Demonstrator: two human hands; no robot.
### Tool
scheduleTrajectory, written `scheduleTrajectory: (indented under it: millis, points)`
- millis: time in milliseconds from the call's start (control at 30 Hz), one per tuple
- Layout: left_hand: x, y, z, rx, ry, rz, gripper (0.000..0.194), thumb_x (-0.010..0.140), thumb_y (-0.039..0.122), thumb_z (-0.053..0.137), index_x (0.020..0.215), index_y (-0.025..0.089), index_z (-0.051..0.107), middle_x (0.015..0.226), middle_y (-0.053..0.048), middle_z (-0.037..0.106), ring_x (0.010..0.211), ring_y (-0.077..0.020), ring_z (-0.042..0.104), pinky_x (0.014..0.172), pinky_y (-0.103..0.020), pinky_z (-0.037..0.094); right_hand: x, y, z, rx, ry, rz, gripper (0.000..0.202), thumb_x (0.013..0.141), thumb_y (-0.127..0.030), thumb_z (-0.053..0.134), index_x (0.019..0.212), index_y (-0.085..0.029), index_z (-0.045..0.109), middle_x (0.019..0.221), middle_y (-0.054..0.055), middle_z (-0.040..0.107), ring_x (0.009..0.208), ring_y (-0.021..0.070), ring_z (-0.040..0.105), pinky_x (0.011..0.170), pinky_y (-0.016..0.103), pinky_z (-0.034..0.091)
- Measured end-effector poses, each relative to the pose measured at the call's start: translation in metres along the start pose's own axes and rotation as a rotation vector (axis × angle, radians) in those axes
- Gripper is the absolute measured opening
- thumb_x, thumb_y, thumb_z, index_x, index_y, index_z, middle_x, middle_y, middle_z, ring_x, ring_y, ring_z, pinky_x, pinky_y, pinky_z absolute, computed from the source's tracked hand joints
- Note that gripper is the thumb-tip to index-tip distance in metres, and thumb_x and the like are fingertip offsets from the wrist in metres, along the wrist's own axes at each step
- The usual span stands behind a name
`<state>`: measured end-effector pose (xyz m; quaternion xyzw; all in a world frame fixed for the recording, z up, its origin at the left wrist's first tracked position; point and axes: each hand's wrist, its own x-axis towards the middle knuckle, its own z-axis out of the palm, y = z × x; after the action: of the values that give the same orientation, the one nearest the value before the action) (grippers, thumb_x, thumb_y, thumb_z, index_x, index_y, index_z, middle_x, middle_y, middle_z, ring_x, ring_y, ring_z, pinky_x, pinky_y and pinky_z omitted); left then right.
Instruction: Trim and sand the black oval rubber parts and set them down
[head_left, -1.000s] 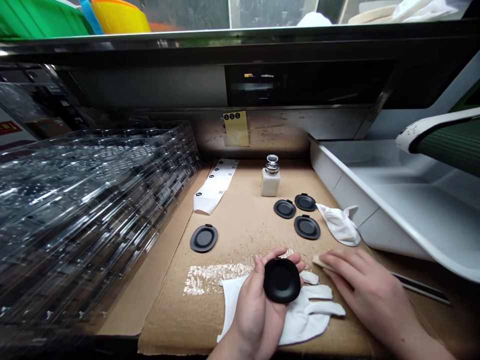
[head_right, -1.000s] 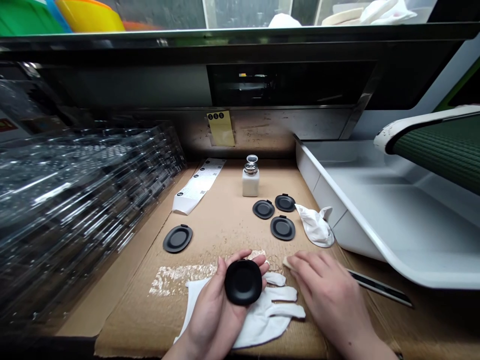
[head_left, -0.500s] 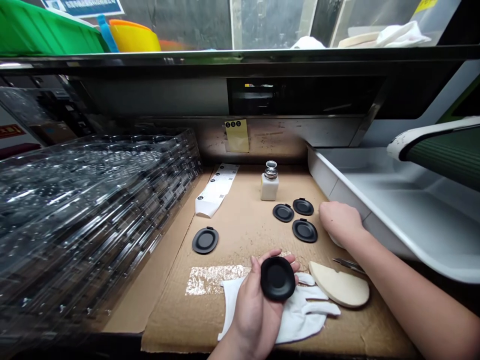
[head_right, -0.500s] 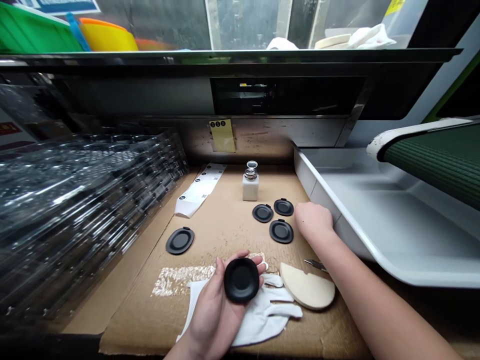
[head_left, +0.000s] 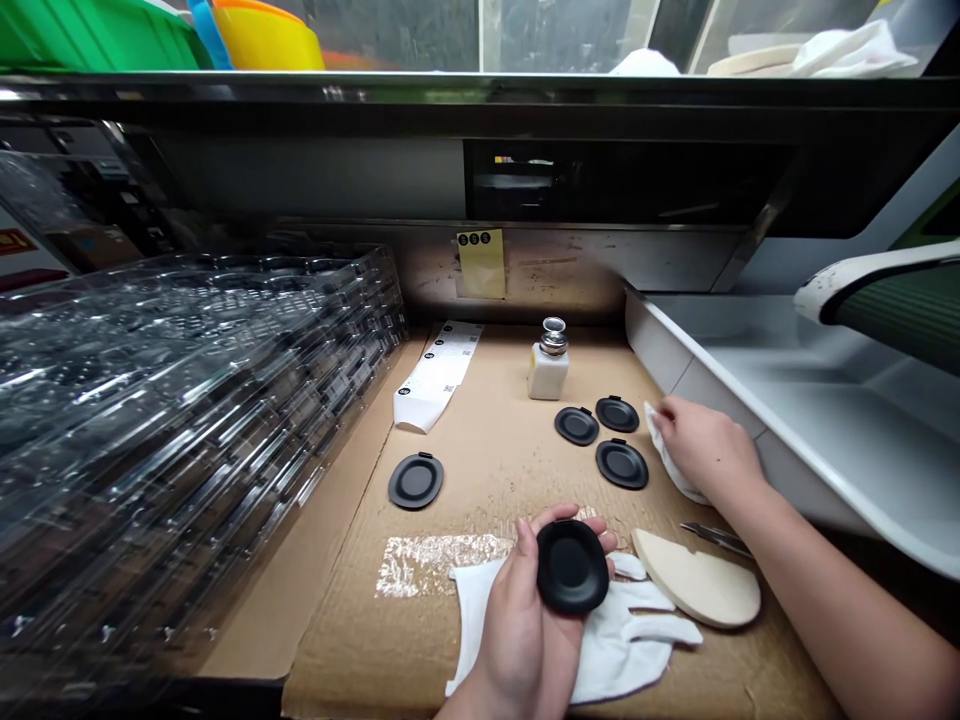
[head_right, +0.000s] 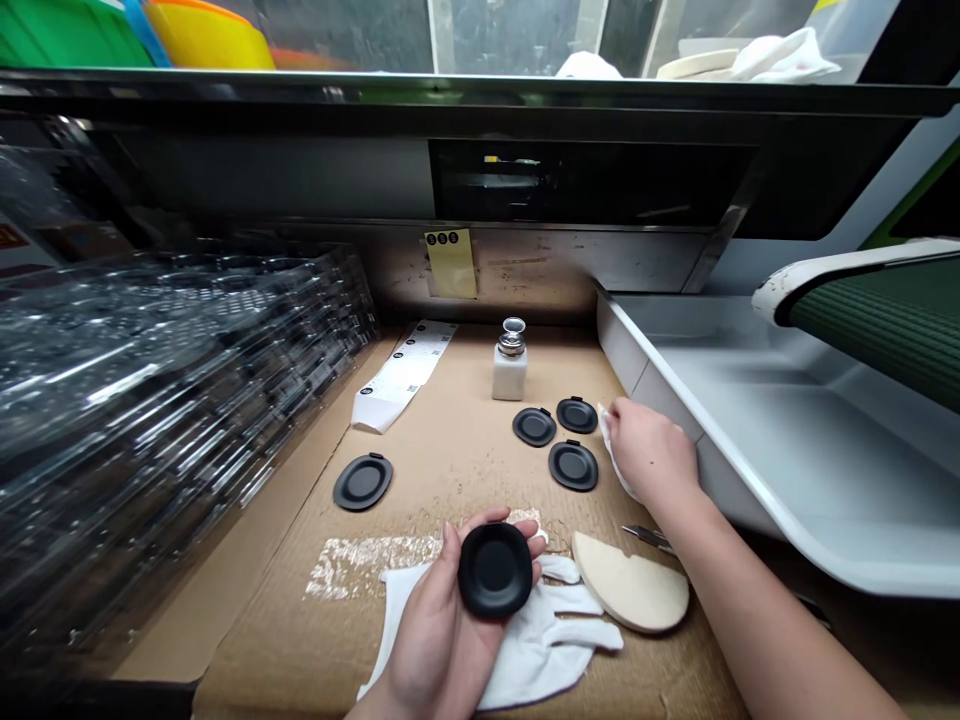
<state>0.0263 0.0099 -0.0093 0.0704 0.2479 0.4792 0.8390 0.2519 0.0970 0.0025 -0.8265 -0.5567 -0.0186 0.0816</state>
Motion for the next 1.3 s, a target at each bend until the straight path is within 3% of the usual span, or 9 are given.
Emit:
scheduleTrajectory:
  millis: [167, 300, 400, 533, 767, 900, 1033, 1200, 1300]
  points:
    - [0.004, -0.002, -0.007, -0.019, -0.019, -0.004, 0.040, 0.083, 0.046, 0.042, 0.098, 0.012, 0.058, 0.099, -0.015, 0.066, 0.094, -0.0243, 0.061, 0.089, -0.039, 0.038, 0.020, -0.011, -0.016, 0.293, 0.172, -0.105, 0.031, 0.092, -0.038, 0.035, 0.104, -0.014, 0.051, 0.089, 0.003, 0.059, 0.073, 0.0104, 0.057, 0.066, 0.028, 0.048]
    - [0.007, -0.002, -0.009, -0.040, -0.026, -0.015, 0.039, 0.083, 0.045, 0.043, 0.097, 0.013, 0.059, 0.099, -0.015, 0.066, 0.093, -0.0245, 0.061, 0.087, -0.038, 0.039, 0.053, -0.042, -0.038, 0.374, 0.210, -0.223, 0.031, 0.091, -0.039, 0.038, 0.105, -0.014, 0.051, 0.091, 0.003, 0.058, 0.075, 0.0110, 0.057, 0.065, 0.028, 0.049]
    - [0.010, -0.003, -0.012, -0.046, -0.026, -0.019, 0.039, 0.083, 0.046, 0.043, 0.095, 0.013, 0.061, 0.097, -0.016, 0.067, 0.091, -0.0250, 0.062, 0.086, -0.038, 0.039, 0.077, -0.073, -0.053, 0.310, 0.164, -0.301, 0.028, 0.085, -0.039, 0.050, 0.095, -0.014, 0.057, 0.090, 0.002, 0.059, 0.080, 0.0131, 0.057, 0.071, 0.031, 0.048]
    - [0.014, -0.005, -0.017, -0.054, -0.039, 0.000, 0.042, 0.082, 0.048, 0.041, 0.093, 0.013, 0.063, 0.094, -0.016, 0.068, 0.088, -0.0252, 0.063, 0.081, -0.037, 0.041, 0.099, -0.107, -0.059, 0.187, 0.044, -0.353, 0.025, 0.085, -0.037, 0.051, 0.093, -0.015, 0.057, 0.091, 0.002, 0.059, 0.080, 0.0124, 0.057, 0.072, 0.032, 0.048]
    - [0.015, -0.005, -0.018, -0.063, -0.030, -0.002, 0.043, 0.083, 0.047, 0.039, 0.091, 0.013, 0.064, 0.093, -0.016, 0.068, 0.086, -0.0254, 0.064, 0.079, -0.037, 0.043, 0.108, -0.124, -0.062, 0.074, -0.045, -0.377, 0.026, 0.085, -0.037, 0.050, 0.097, -0.014, 0.056, 0.092, 0.003, 0.059, 0.079, 0.0121, 0.057, 0.070, 0.031, 0.049]
    - [0.013, -0.004, -0.015, -0.073, -0.016, -0.007, 0.041, 0.084, 0.046, 0.038, 0.093, 0.013, 0.062, 0.093, -0.016, 0.068, 0.087, -0.0256, 0.063, 0.079, -0.038, 0.043, 0.083, -0.108, -0.077, 0.059, 0.054, -0.343, 0.025, 0.083, -0.039, 0.050, 0.091, -0.016, 0.058, 0.090, 0.003, 0.058, 0.080, 0.0141, 0.054, 0.067, 0.030, 0.044]
    - [0.011, -0.003, -0.013, -0.070, -0.014, -0.010, 0.040, 0.085, 0.045, 0.038, 0.095, 0.013, 0.060, 0.093, -0.016, 0.068, 0.088, -0.0256, 0.063, 0.081, -0.040, 0.043, 0.020, -0.082, -0.084, 0.053, 0.043, -0.409, 0.017, 0.075, -0.037, 0.056, 0.071, -0.022, 0.062, 0.079, 0.000, 0.058, 0.073, 0.0153, 0.053, 0.054, 0.025, 0.032]
    - [0.009, -0.004, -0.012, -0.078, -0.060, 0.005, 0.039, 0.086, 0.042, 0.037, 0.098, 0.012, 0.060, 0.095, -0.014, 0.067, 0.090, -0.0242, 0.061, 0.086, -0.040, 0.041, -0.068, -0.063, -0.060, 0.105, -0.154, -0.599, 0.011, 0.073, -0.027, 0.060, 0.062, -0.025, 0.058, 0.068, -0.005, 0.056, 0.060, 0.0090, 0.052, 0.052, 0.022, 0.031]
    - [0.009, -0.006, -0.013, -0.077, -0.089, 0.054, 0.038, 0.088, 0.037, 0.036, 0.099, 0.010, 0.060, 0.100, -0.014, 0.065, 0.097, -0.0226, 0.058, 0.089, -0.038, 0.039, -0.097, -0.065, -0.034, 0.202, -0.097, -0.668, 0.008, 0.078, -0.026, 0.056, 0.071, -0.027, 0.057, 0.071, -0.006, 0.055, 0.063, 0.0084, 0.053, 0.054, 0.021, 0.032]
